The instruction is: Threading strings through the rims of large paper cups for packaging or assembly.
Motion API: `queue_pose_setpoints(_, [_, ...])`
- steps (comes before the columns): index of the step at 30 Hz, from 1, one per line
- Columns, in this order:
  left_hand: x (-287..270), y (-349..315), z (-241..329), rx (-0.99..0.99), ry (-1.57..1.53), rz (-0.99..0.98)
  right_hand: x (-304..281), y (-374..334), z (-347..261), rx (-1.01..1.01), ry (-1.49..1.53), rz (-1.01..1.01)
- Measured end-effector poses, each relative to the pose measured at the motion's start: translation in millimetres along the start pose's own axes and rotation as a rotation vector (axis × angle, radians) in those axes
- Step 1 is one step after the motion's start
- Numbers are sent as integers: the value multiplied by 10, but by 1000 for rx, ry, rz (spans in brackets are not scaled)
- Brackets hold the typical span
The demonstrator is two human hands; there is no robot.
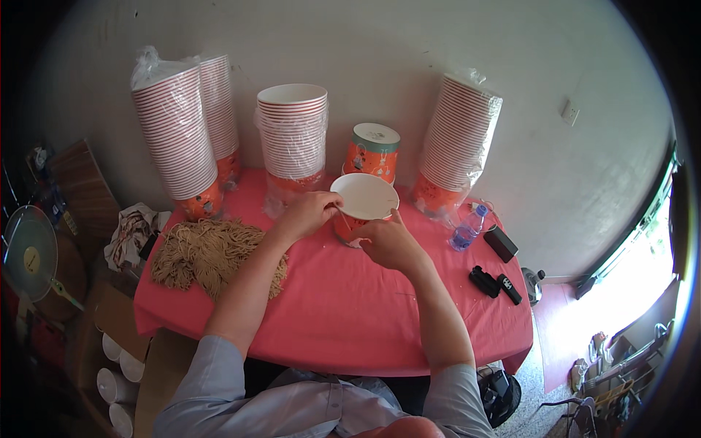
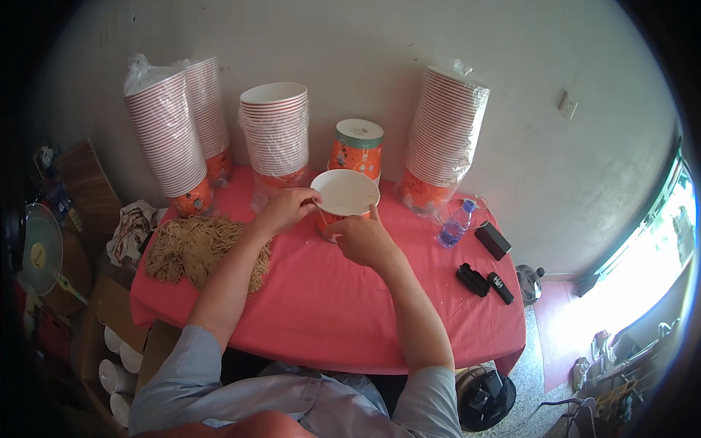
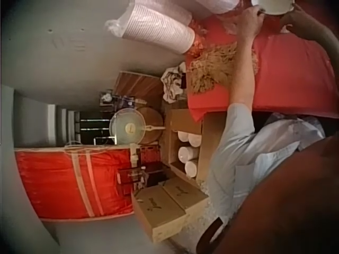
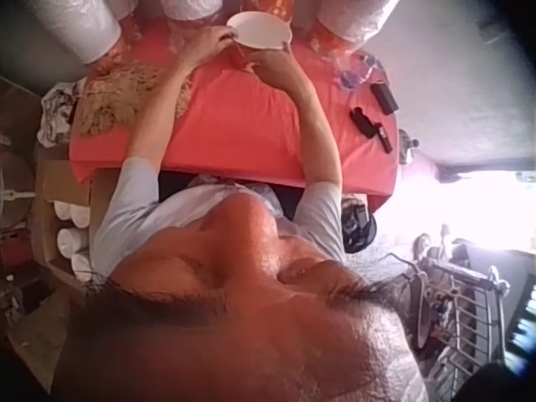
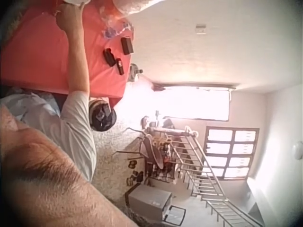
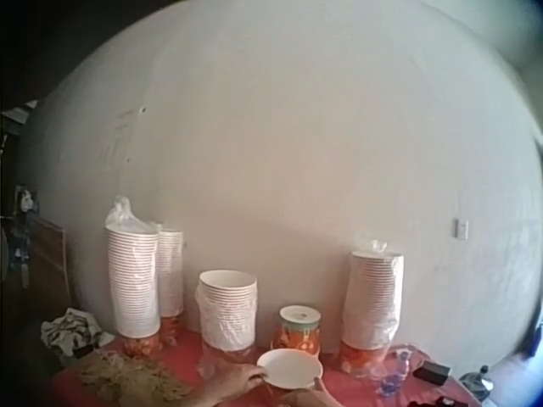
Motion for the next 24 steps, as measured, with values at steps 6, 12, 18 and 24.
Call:
queue_pose_setpoints(6, [-25, -18, 123, -33, -129, -94, 56, 27, -41, 35, 41, -50])
queue_pose_setpoints(12, [-83, -17, 185, 130, 6, -74, 48, -8, 15, 0, 38, -5])
queue_pose_setpoints(18, [23, -64, 360, 219, -80, -117, -3, -20, 32, 0, 113, 25])
queue_pose_setpoints(24, [-32, -51, 324, 204, -19, -162, -71, -16, 76, 6, 216, -31])
Point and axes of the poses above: each hand's wrist, its own y-axis towards the middle knuckle, its own x-axis out of the palm, z = x × y, the point moved 8 cm from there along y, towards the middle knuckle, and after that the axes turned 10 degrees about -y, right-handed, at the moved point
